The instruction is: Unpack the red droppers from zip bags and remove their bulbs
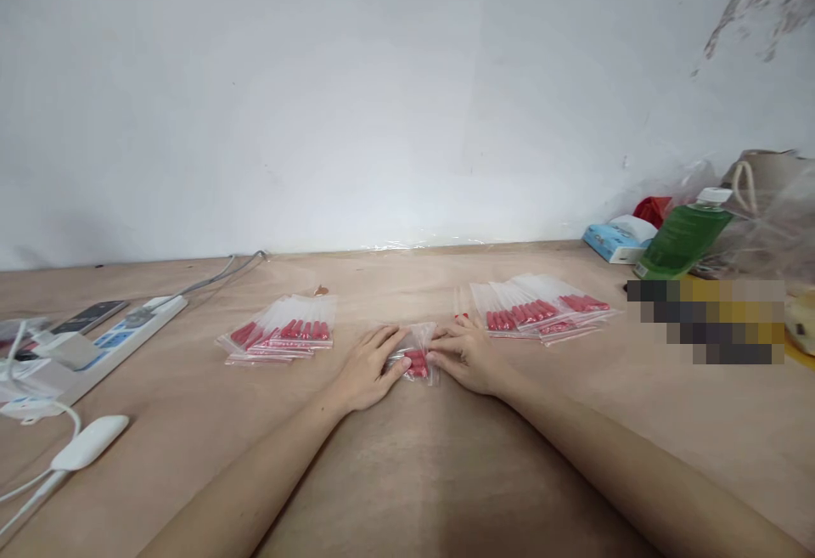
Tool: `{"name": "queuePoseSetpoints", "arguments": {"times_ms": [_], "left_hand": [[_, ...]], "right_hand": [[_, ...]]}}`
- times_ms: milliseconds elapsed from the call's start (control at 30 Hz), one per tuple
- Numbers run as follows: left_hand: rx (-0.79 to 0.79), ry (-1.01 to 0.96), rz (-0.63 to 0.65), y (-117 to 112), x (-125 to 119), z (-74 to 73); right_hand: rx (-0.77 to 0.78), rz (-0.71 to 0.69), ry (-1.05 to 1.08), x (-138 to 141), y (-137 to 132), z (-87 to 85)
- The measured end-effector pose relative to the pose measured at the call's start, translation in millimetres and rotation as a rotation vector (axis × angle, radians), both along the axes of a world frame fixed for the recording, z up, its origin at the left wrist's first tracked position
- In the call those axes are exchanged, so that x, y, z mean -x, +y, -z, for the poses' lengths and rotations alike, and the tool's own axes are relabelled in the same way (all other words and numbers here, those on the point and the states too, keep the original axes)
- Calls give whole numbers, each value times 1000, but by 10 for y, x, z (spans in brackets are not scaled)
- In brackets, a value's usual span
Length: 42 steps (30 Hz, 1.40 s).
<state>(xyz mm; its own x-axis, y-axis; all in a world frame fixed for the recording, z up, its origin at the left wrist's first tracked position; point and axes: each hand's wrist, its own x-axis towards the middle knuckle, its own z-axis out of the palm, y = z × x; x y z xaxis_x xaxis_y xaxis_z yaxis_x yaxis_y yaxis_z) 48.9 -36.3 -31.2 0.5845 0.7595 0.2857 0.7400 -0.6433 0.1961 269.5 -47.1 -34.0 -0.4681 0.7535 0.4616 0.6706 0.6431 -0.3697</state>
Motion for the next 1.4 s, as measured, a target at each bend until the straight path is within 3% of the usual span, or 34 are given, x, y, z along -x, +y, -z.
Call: {"name": "queuePoseSetpoints", "arguments": {"times_ms": [300,500,600,1000,1133,1300,1400], "left_hand": [[-6,-9,-21,26,-8,10],[15,-55,-12,6,-16,-14],[18,-70,-17,14,-15,-10],[25,-60,6,28,-20,-25],[50,-33,-14,46,11,-19],[47,-16,-47,60,27,0],[24,-22,-90,66,20,29]], "right_hand": [[143,19,-76,72,-6,-19],[170,-7,101,31,20,28],[162,12,129,36,42,59],[17,-55,-145,82,45,-31],[-6,-30,7,47,67,6],[82,-145,265,-92,105,16],[107,-100,345,-141,110,2]]}}
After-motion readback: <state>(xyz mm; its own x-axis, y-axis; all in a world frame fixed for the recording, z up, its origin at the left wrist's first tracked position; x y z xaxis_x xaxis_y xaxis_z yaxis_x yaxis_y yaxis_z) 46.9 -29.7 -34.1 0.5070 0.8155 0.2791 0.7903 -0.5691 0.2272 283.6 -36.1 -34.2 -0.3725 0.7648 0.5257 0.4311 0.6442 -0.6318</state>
